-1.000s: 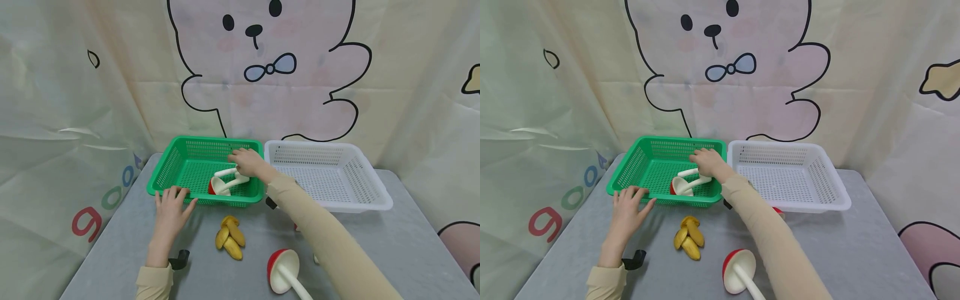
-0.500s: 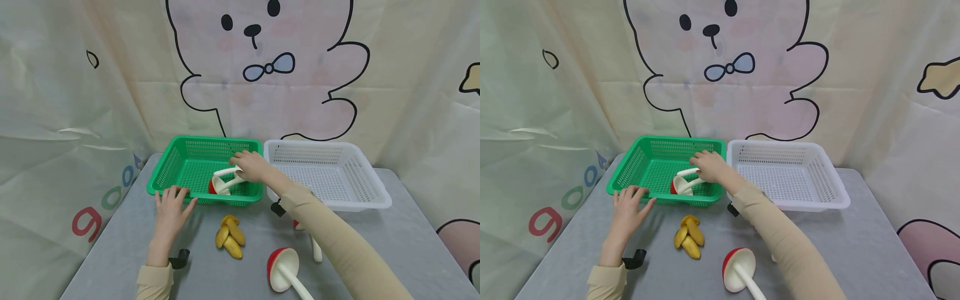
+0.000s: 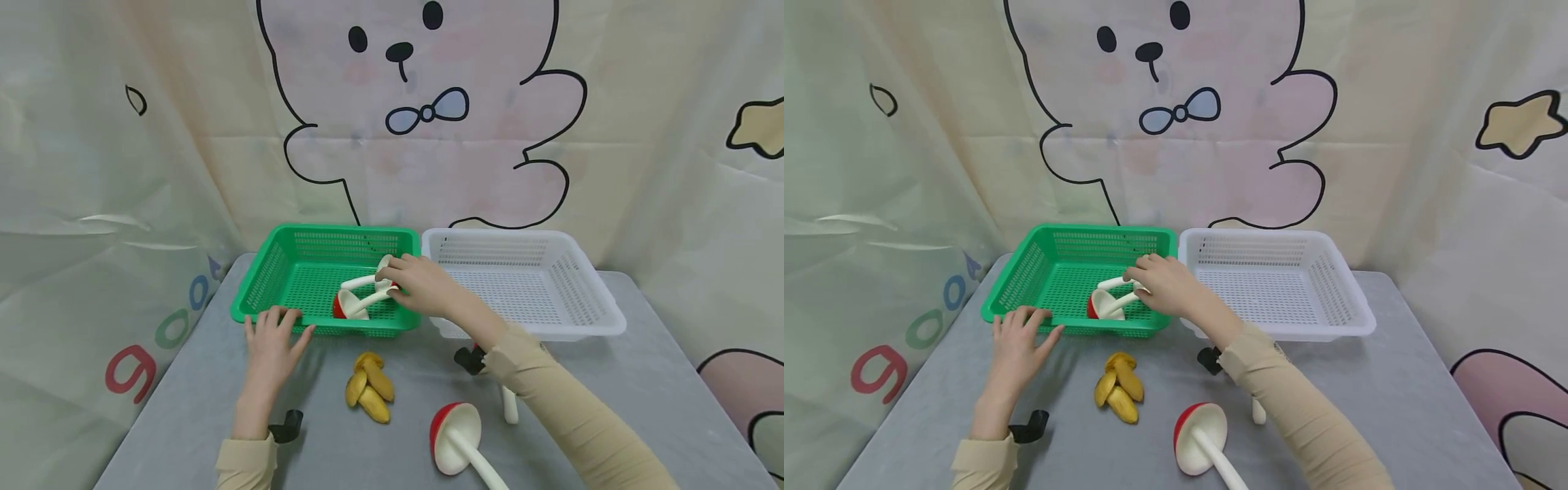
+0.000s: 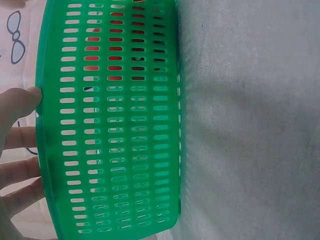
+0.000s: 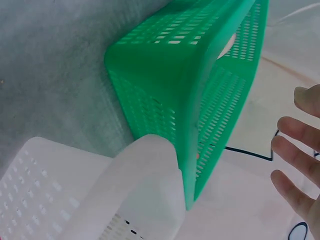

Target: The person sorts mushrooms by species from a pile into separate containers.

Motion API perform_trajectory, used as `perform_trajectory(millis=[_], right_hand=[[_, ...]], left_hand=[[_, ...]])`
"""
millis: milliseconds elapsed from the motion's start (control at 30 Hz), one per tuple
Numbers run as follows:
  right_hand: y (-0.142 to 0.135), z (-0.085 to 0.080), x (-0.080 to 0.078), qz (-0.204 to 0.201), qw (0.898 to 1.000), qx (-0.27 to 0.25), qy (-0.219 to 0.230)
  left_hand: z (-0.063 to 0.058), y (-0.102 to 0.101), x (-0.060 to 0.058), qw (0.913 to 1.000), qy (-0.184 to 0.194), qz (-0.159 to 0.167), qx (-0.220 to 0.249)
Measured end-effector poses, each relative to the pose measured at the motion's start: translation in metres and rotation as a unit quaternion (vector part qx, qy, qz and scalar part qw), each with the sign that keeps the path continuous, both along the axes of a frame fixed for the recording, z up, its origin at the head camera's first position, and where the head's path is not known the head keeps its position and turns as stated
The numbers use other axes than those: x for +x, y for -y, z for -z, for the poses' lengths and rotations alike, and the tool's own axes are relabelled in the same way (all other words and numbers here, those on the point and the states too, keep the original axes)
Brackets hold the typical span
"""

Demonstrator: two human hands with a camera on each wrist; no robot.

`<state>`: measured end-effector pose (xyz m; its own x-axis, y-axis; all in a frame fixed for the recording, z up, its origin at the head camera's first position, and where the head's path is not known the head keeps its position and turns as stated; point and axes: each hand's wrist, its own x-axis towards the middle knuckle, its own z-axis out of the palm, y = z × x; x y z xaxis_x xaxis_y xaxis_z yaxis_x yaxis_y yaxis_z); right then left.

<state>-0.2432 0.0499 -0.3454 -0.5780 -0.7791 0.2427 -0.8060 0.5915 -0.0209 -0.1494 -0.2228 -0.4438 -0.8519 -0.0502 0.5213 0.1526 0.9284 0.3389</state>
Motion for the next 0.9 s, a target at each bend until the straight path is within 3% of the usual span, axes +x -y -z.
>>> perform_trajectory(millis=[167, 433, 667, 900], right_hand=[[-0.009, -0.003, 0.015, -0.017, 1.000, -0.016, -0.011], [-0.027, -0.004, 0.039, -0.062, 0.998, -0.028, 0.006], [-0.050, 0.001, 0.059, -0.105, 0.993, -0.049, 0.015], [-0.066, 0.011, 0.078, -0.140, 0.987, -0.074, -0.013]], left_hand=[[-0.002, 0.000, 0.002, 1.0000, 0.009, -0.001, 0.002], [-0.002, -0.001, 0.001, 1.0000, 0.008, -0.001, 0.002], [-0.001, -0.001, 0.001, 1.0000, 0.001, -0.001, -0.002], [-0.001, -0.001, 0.003, 1.0000, -0.005, 0.002, -0.002]])
